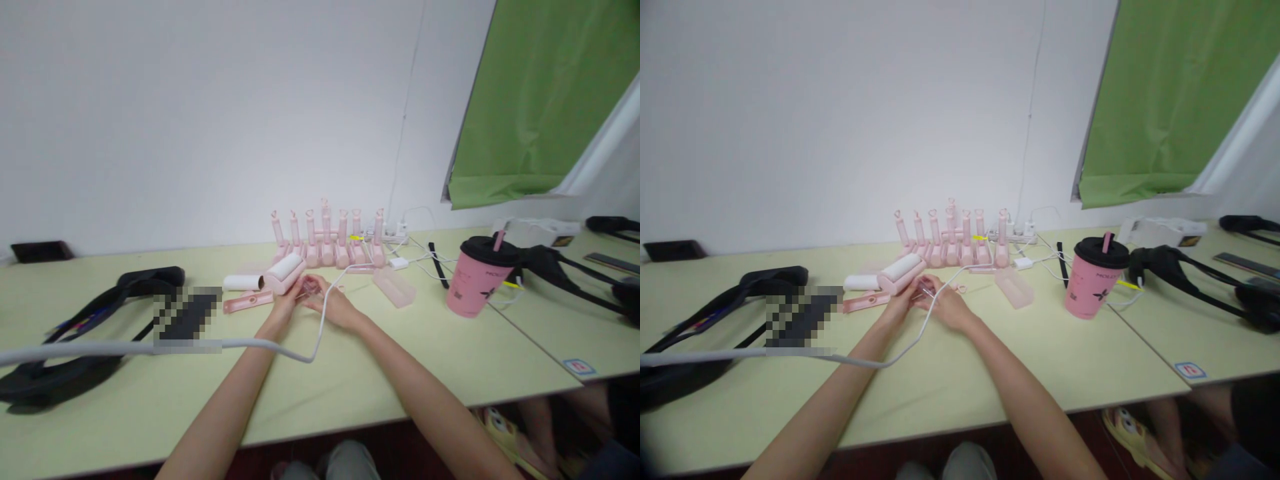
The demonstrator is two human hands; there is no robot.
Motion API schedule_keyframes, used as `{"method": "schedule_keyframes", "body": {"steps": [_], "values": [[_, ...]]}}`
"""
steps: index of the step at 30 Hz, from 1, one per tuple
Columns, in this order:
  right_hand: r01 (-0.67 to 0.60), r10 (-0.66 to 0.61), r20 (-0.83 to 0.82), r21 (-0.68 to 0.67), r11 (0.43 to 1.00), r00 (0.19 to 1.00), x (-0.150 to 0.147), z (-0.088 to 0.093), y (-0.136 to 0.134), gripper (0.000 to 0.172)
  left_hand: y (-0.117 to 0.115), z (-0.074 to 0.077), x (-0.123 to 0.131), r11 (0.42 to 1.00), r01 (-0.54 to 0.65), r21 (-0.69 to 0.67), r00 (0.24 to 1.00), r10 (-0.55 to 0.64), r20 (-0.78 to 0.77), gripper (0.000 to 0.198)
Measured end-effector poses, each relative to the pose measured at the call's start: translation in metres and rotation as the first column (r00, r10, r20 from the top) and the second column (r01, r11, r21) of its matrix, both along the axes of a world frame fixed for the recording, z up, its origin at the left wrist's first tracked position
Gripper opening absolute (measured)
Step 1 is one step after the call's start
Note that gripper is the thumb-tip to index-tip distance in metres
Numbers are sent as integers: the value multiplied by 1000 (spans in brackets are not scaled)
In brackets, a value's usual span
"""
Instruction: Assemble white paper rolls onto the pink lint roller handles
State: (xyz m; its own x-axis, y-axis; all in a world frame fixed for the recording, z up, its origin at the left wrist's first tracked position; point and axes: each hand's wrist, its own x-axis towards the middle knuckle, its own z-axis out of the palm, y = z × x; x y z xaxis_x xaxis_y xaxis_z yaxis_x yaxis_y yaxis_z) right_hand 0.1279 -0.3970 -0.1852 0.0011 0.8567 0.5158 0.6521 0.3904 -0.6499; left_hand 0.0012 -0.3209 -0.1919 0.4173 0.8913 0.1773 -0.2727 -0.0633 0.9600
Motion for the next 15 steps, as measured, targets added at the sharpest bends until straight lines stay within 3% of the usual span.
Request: {"method": "schedule_keyframes", "body": {"steps": [2, 3, 6, 8, 11, 13, 15], "values": [[200, -203, 89, 41, 979, 975, 6, 6, -3, 46, 5, -2, -3, 997, -60, 57, 997, 58, 41, 45], [333, -337, 131, 52, 941, 932, 12, 8, -4, 43, 7, -3, -4, 992, -102, 75, 993, 98, 61, 46], [639, -617, 287, 24, 769, 732, 35, 7, -7, 39, 10, -4, -2, 971, -216, 106, 972, 204, 114, 49], [754, -689, 393, -16, 657, 609, 50, 2, -8, 47, 11, 0, 0, 960, -238, 150, 968, 222, 117, 51], [836, -704, 491, -102, 539, 514, 65, -4, -11, 49, 12, 9, -3, 920, -288, 265, 958, 274, 88, 48], [836, -686, 508, -143, 529, 521, 68, -3, -14, 49, 11, 14, -8, 884, -330, 331, 942, 332, 53, 43], [817, -664, 506, -160, 555, 550, 69, 0, -16, 49, 8, 18, -14, 847, -388, 364, 913, 408, 24, 38]]}}
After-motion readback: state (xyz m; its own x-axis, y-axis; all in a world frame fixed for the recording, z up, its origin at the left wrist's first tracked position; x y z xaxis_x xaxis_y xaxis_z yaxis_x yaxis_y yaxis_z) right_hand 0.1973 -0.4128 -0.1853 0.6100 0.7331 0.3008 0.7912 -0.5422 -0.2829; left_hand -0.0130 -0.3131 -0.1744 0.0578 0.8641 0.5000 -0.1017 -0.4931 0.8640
